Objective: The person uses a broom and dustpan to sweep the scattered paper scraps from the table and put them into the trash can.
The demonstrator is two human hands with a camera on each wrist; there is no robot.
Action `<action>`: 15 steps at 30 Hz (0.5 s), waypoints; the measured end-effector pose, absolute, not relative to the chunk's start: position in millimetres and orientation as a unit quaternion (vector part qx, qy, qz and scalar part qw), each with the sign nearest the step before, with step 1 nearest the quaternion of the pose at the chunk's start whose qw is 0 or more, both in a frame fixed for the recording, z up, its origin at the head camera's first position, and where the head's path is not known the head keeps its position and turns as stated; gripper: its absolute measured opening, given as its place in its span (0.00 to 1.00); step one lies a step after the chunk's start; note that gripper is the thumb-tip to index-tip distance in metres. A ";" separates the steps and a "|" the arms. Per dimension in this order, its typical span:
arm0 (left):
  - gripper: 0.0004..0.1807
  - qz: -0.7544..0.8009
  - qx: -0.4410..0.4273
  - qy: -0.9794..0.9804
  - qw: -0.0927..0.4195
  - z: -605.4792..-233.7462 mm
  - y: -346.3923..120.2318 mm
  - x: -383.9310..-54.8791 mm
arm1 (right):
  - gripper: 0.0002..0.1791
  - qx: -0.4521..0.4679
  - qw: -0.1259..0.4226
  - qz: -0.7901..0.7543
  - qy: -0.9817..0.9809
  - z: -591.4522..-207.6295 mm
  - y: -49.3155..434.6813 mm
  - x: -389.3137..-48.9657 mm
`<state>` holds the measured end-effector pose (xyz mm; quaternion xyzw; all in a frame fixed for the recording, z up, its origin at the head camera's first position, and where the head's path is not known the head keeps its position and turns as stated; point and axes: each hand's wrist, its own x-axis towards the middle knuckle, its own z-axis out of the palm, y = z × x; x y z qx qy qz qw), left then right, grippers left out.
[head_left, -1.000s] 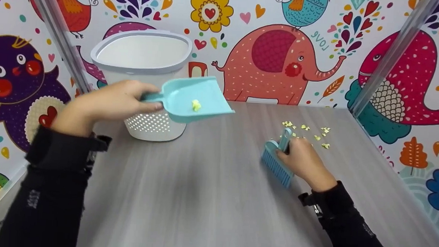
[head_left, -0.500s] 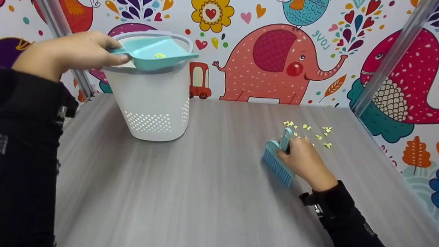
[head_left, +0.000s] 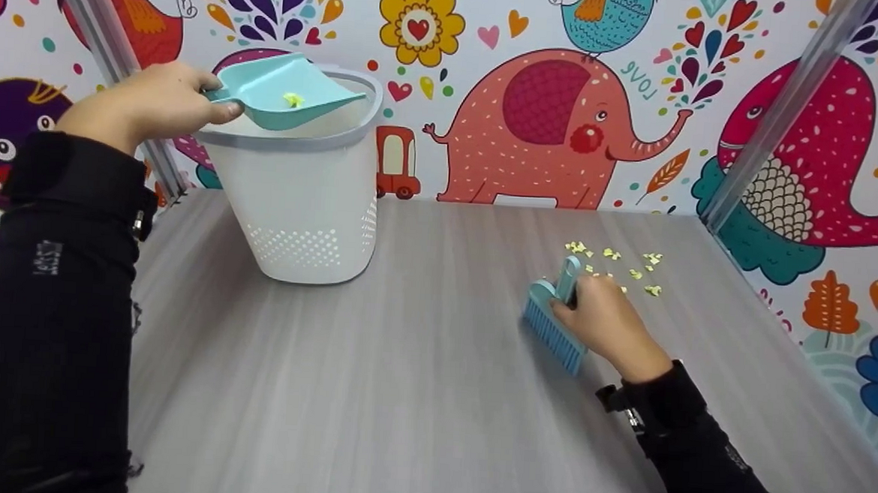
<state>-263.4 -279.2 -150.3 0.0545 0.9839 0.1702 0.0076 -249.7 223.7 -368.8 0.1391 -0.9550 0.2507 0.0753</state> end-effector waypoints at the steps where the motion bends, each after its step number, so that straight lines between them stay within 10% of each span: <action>1: 0.38 0.171 0.050 0.984 0.005 -152.1 -280.1 -264.1 | 0.16 0.138 0.076 0.251 -0.955 -368.9 223.3 -249.3; 15: 0.34 0.083 0.007 0.993 -0.089 -164.5 -281.8 -269.6 | 0.17 0.135 0.072 0.243 -0.958 -367.7 220.4 -248.5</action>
